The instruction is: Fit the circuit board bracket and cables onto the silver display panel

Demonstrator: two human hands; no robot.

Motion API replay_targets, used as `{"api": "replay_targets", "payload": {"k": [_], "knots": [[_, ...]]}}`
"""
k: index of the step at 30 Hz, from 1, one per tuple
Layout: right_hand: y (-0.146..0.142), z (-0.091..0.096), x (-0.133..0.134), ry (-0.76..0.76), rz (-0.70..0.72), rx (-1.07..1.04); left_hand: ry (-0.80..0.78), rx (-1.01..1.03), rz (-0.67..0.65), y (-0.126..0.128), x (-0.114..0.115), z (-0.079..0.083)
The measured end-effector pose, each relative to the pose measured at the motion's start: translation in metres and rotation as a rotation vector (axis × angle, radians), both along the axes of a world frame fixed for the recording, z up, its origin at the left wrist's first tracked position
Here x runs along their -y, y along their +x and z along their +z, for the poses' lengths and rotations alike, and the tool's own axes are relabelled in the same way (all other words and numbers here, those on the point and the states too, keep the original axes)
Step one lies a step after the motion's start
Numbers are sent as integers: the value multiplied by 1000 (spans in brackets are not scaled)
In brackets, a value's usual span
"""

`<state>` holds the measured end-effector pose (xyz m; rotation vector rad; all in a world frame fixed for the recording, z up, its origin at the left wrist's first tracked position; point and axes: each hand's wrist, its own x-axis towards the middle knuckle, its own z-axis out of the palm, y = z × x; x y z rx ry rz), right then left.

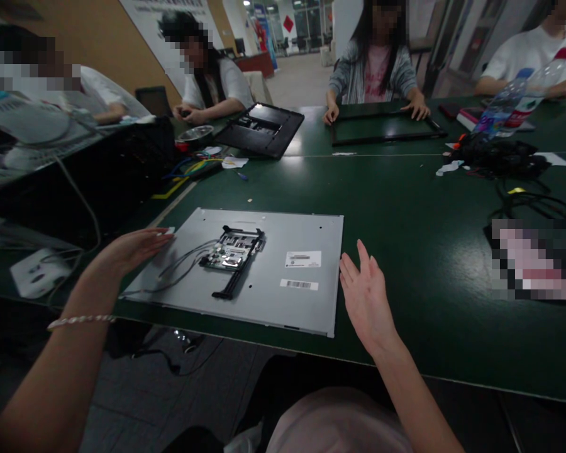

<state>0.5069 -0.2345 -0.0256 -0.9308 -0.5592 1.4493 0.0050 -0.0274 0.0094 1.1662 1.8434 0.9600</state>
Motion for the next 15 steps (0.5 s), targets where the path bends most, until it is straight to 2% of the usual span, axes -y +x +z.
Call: {"api": "replay_targets", "payload": {"k": [4, 15], "knots": [[2, -1, 3, 27, 7, 109, -77, 90, 69, 5, 1, 1], [11, -9, 3, -54, -69, 79, -73, 215, 84, 13, 12, -2]]}}
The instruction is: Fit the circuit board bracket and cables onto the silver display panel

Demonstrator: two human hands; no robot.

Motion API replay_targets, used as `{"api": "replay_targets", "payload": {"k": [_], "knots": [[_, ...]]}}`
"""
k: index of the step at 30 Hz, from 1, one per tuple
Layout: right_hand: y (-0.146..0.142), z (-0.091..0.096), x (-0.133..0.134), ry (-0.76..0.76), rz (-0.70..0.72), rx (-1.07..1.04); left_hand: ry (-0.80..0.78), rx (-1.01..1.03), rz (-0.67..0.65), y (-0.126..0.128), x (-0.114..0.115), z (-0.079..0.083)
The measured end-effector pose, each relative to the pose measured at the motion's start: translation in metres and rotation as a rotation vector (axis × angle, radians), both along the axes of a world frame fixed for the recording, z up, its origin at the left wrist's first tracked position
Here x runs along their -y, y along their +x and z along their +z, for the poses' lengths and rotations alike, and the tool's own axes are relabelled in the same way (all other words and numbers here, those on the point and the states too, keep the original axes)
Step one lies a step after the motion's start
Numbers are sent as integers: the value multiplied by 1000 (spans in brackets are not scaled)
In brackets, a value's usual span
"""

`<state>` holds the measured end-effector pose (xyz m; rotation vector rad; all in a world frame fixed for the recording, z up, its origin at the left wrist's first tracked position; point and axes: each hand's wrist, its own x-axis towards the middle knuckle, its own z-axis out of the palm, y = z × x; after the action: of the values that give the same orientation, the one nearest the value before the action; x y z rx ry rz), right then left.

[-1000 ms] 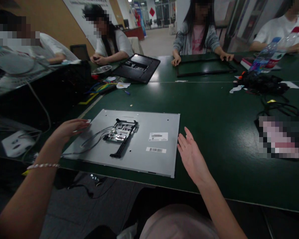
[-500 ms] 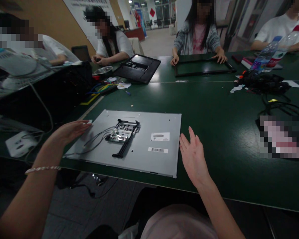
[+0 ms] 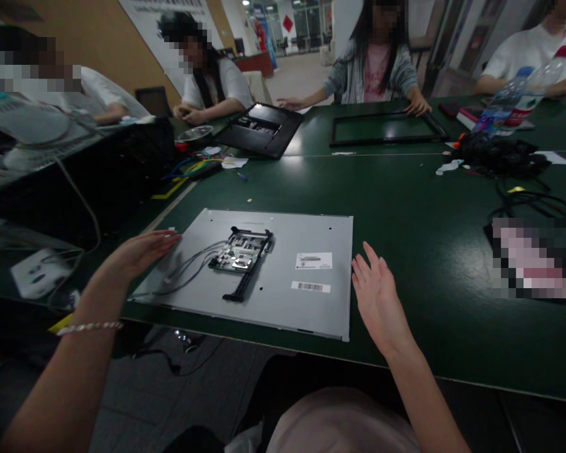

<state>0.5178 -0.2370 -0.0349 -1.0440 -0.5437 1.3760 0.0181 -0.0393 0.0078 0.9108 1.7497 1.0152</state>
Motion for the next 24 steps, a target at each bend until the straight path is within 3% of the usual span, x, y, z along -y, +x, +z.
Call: {"api": "replay_targets", "payload": {"k": [13, 24], "knots": [[6, 12, 7, -18, -74, -26, 11, 77, -38, 13, 8, 3], [9, 22, 16, 14, -165, -30, 42, 138, -51, 38, 19, 1]]}}
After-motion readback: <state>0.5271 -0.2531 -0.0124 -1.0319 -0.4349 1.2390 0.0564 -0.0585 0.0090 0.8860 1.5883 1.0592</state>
